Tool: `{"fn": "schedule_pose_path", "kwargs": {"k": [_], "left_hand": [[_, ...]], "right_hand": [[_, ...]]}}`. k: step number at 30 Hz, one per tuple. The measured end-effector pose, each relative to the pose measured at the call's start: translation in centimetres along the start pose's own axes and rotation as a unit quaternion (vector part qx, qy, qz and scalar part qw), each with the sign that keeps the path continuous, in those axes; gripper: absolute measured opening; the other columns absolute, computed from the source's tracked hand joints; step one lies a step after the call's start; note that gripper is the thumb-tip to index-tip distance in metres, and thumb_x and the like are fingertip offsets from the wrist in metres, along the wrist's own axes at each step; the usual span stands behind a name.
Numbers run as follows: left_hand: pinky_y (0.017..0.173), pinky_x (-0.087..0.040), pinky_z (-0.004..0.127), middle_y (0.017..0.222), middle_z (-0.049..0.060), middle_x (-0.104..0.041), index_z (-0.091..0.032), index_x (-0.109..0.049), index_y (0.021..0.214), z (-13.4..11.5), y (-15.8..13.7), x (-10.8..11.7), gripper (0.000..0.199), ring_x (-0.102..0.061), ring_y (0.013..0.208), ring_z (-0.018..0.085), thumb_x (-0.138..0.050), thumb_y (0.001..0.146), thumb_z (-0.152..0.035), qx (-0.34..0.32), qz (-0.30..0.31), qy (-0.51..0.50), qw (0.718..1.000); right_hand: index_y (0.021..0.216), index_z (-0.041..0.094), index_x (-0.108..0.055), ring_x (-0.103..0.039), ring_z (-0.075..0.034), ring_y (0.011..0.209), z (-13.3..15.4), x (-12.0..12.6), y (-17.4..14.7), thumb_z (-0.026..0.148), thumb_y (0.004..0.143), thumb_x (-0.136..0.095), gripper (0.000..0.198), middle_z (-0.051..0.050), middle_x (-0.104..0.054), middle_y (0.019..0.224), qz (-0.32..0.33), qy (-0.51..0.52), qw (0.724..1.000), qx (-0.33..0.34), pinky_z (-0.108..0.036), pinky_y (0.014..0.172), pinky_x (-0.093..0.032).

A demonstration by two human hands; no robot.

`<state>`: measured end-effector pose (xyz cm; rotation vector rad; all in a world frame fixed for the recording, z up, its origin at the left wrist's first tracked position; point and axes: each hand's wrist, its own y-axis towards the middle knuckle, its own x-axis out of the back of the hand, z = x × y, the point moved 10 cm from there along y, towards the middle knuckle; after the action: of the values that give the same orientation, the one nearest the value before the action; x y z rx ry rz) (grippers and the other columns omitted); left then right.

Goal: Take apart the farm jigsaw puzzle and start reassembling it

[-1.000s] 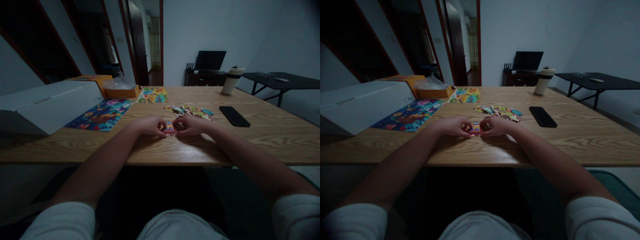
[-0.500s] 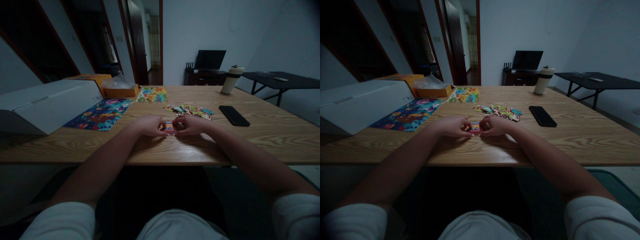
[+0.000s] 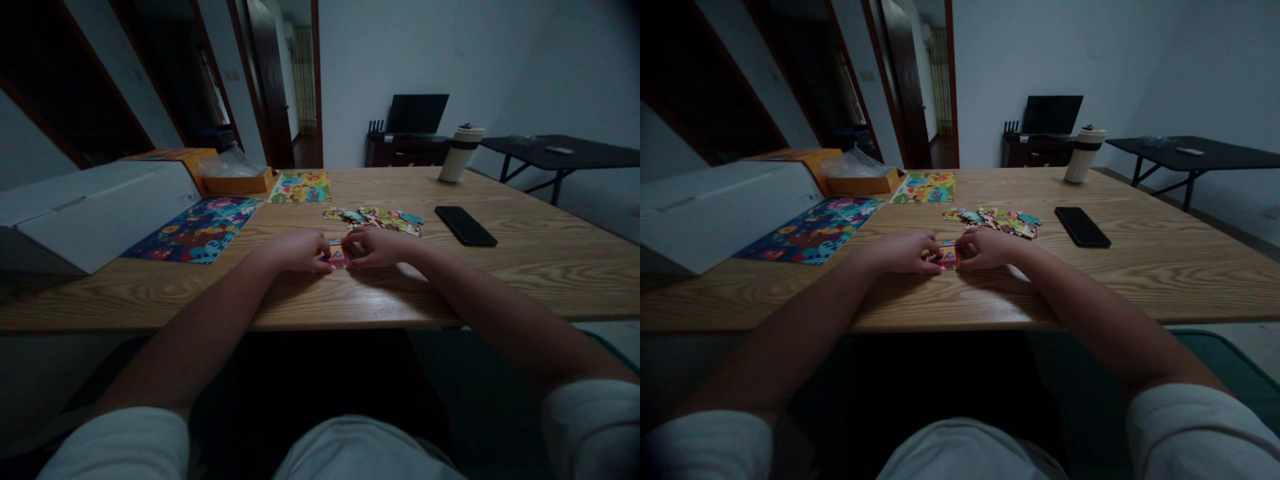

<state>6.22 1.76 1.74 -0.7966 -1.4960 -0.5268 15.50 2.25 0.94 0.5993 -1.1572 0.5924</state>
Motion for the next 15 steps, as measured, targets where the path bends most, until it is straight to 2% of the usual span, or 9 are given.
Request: {"fn": "schedule_pose_path", "kwargs": {"k": [2, 5, 7, 8, 10, 12, 15], "left_hand": [[0.063, -0.035, 0.03, 0.088, 0.007, -0.066, -0.022, -0.074, 0.094, 0.1, 0.1, -0.2, 0.043, -0.058, 0.073, 0.02, -0.06, 0.08, -0.06, 0.002, 0.007, -0.01, 1.0], [0.068, -0.039, 0.028, 0.094, 0.006, -0.069, -0.023, -0.072, 0.106, 1.7, 0.1, 0.1, 0.049, -0.06, 0.08, 0.021, -0.063, 0.078, -0.061, 0.016, 0.005, -0.057, 0.998], [0.075, -0.042, 0.027, 0.105, 0.006, -0.07, -0.022, -0.068, 0.119, 4.2, -0.2, 1.1, 0.056, -0.061, 0.089, 0.021, -0.06, 0.08, -0.062, 0.045, -0.032, -0.087, 0.995], [0.078, -0.043, 0.027, 0.109, 0.007, -0.069, -0.02, -0.067, 0.121, 5.9, -0.5, 1.8, 0.057, -0.061, 0.093, 0.021, -0.059, 0.082, -0.061, 0.07, -0.063, -0.085, 0.992], [0.082, -0.044, 0.027, 0.114, 0.009, -0.069, -0.018, -0.066, 0.122, 9.4, -1.1, 2.4, 0.057, -0.061, 0.097, 0.022, -0.059, 0.082, -0.059, 0.133, -0.083, -0.069, 0.985], [0.086, -0.045, 0.028, 0.121, 0.01, -0.067, -0.018, -0.066, 0.123, 11.9, -1.6, 2.2, 0.056, -0.061, 0.104, 0.024, -0.062, 0.08, -0.054, 0.175, -0.075, -0.057, 0.98], [0.09, -0.044, 0.029, 0.127, 0.01, -0.065, -0.019, -0.064, 0.127, 13.1, -1.6, 1.2, 0.056, -0.059, 0.11, 0.025, -0.065, 0.078, -0.048, 0.18, -0.04, -0.07, 0.98]], "right_hand": [[0.122, 0.02, -0.066, -0.061, -0.028, 0.109, -0.1, 0.0, 0.0, 0.058, 0.079, -0.065, 0.058, -0.013, -0.066, 0.122, 0.001, -0.002, 1.0, -0.004, -0.038, 0.094, -0.045], [0.121, 0.02, -0.067, -0.061, -0.028, 0.108, 0.2, 0.0, 0.0, 0.058, 0.079, -0.064, 0.056, -0.012, -0.066, 0.12, 0.007, -0.012, 1.0, -0.001, -0.037, 0.094, -0.045], [0.12, 0.02, -0.067, -0.061, -0.028, 0.108, 0.5, -0.1, 0.1, 0.057, 0.081, -0.063, 0.054, -0.012, -0.066, 0.119, 0.013, -0.019, 1.0, 0.008, -0.038, 0.095, -0.044], [0.12, 0.02, -0.067, -0.061, -0.028, 0.108, 0.6, -0.1, 0.1, 0.057, 0.081, -0.062, 0.054, -0.012, -0.066, 0.119, 0.016, -0.022, 1.0, 0.013, -0.038, 0.096, -0.044], [0.119, 0.019, -0.067, -0.061, -0.028, 0.108, 0.7, -0.1, 0.1, 0.057, 0.082, -0.062, 0.054, -0.012, -0.066, 0.118, 0.019, -0.024, 0.999, 0.017, -0.038, 0.095, -0.045], [0.12, 0.02, -0.067, -0.061, -0.028, 0.108, 0.7, 0.0, 0.0, 0.057, 0.081, -0.062, 0.054, -0.012, -0.066, 0.119, 0.018, -0.019, 1.0, 0.015, -0.039, 0.095, -0.045], [0.122, 0.021, -0.066, -0.06, -0.028, 0.109, 0.7, 0.2, -0.2, 0.057, 0.08, -0.064, 0.055, -0.011, -0.066, 0.12, 0.014, -0.01, 1.0, 0.01, -0.039, 0.096, -0.044]]}}
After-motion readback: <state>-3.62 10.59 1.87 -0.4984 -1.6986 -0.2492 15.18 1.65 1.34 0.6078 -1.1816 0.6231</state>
